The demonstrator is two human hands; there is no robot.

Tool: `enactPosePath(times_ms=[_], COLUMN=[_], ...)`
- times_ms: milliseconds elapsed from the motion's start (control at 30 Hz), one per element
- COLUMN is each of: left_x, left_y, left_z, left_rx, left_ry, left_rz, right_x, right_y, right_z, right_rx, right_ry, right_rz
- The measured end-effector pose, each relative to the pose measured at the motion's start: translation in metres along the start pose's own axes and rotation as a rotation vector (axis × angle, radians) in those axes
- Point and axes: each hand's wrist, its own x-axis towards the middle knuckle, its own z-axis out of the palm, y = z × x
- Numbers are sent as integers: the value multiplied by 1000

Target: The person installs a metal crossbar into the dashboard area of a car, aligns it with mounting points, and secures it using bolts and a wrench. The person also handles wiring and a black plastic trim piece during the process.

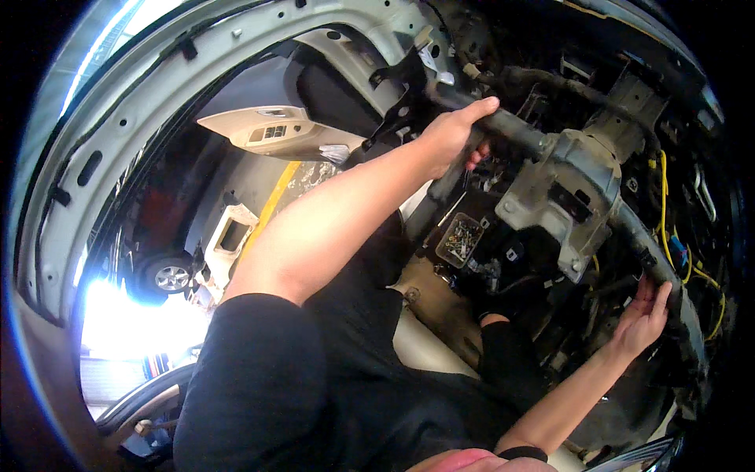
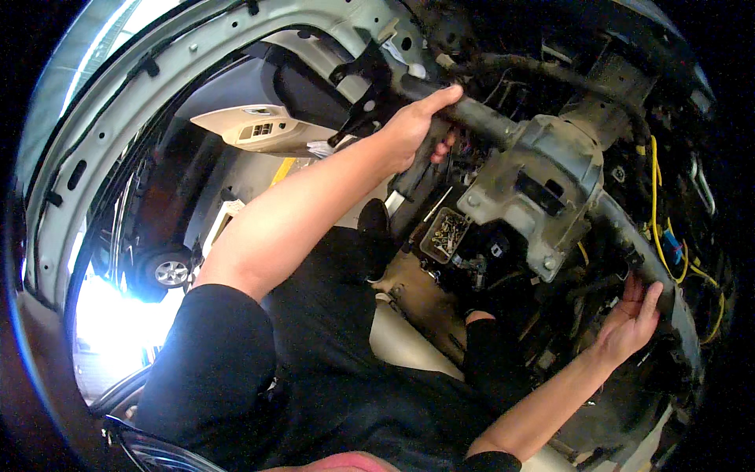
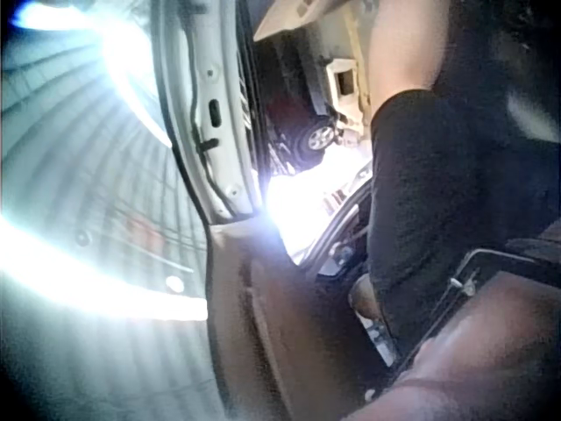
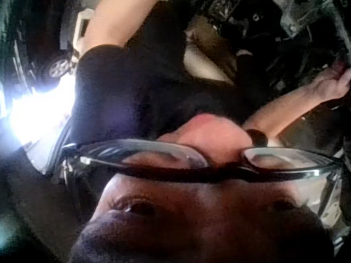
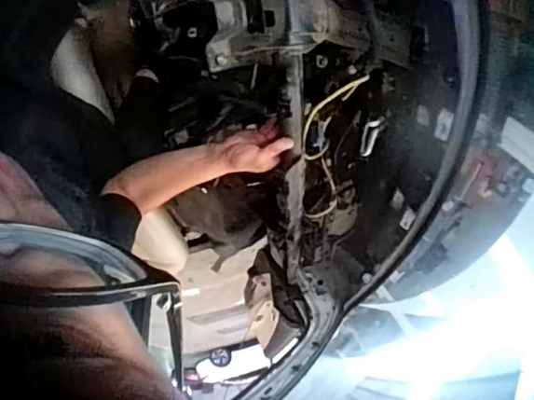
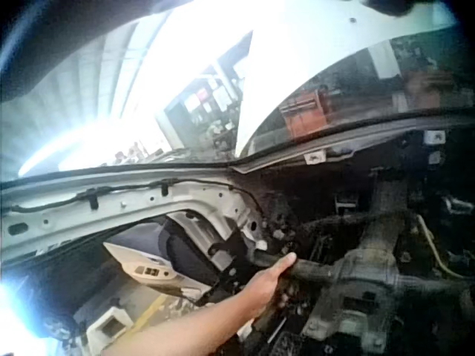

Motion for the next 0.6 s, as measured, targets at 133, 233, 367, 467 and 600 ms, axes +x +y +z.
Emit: enactPosePath(times_ms=[133,233,367,467,600], left_x=[-6,-8,0,5,19], left_y=[-8,-10,-13,-12,-9], left_z=[-2,-8,-6,-8,-11], left_rx=[-21,-36,-41,-30,4], left_ry=[-38,-41,-52,-50,-11], left_rz=[-49,-59,-47,-25,7], right_x=[-2,-6,-1,0,2], right_y=[5,5,8,9,15], right_z=[2,8,0,9,19], right_rx=[6,-57,-91,-90,-110], right_ry=[15,36,35,46,44], right_rz=[-13,20,23,6,6])
